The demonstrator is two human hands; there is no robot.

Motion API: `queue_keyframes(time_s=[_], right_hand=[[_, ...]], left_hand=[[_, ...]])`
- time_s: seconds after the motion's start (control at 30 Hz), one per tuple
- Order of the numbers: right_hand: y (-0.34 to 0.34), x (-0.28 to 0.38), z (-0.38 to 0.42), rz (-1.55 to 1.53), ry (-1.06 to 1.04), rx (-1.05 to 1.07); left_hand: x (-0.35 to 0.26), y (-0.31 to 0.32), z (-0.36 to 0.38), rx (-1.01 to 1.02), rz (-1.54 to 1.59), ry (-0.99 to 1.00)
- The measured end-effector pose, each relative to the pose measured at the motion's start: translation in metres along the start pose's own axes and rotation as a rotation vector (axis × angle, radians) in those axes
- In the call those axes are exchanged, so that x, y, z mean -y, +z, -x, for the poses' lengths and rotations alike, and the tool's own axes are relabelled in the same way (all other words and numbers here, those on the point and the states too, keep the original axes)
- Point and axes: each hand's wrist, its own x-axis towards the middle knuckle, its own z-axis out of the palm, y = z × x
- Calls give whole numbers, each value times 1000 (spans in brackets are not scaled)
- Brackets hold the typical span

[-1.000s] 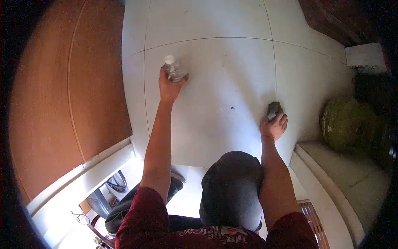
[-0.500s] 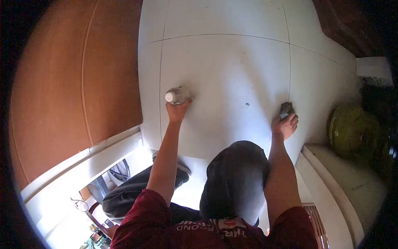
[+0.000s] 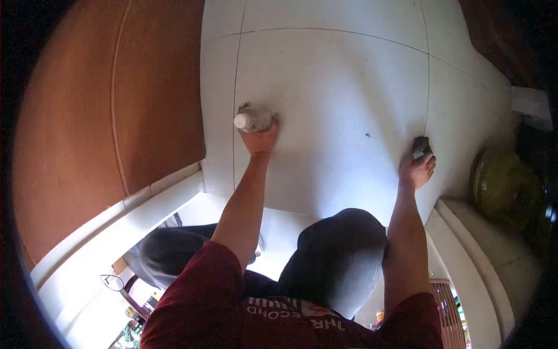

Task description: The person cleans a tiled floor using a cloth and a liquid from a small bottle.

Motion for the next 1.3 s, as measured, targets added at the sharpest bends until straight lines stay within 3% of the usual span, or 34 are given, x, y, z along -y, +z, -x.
queue_keyframes(time_s=[0.23,0.37,0.47,0.57,0.6,0.7,0.77,0.83,0.87,0.97,1.03,1.07,1.1,1.17,1.23,1.3], right_hand=[[16,-18,3,-13,-40,35],[10,-20,2,26,-74,65],[4,-26,-3,-2,-102,123],[-19,-46,-26,-619,337,577],[-16,-58,-31,-1019,466,618],[-58,-41,-25,-1490,614,625],[-67,-26,-14,-1641,635,510],[-83,-7,2,-1860,591,407],[-117,21,15,-1947,616,349],[-166,82,59,-2143,839,-247],[-193,135,89,-2119,848,-567],[-192,147,104,-2095,506,-371],[-170,135,132,-2428,366,-234],[-150,152,157,-2382,399,-67],[-145,168,172,-2153,882,-10],[-136,174,180,-2204,849,-55]], left_hand=[[-28,-3,-4,40,-188,-10],[-11,13,-5,29,-135,12],[-44,-11,-4,55,-342,86],[-41,-11,-7,156,-502,192],[-41,-9,-8,151,-522,195],[-38,-10,-6,150,-544,199],[-40,-10,-7,161,-498,197],[21,25,1,130,-312,168],[24,29,-5,122,-293,179],[-17,4,-3,103,-373,192],[-22,3,-3,117,-451,256],[-26,4,-3,117,-465,249],[-26,2,-1,120,-488,243],[-29,4,0,82,-470,291],[-30,5,-1,64,-472,318],[-32,6,1,70,-496,314]])
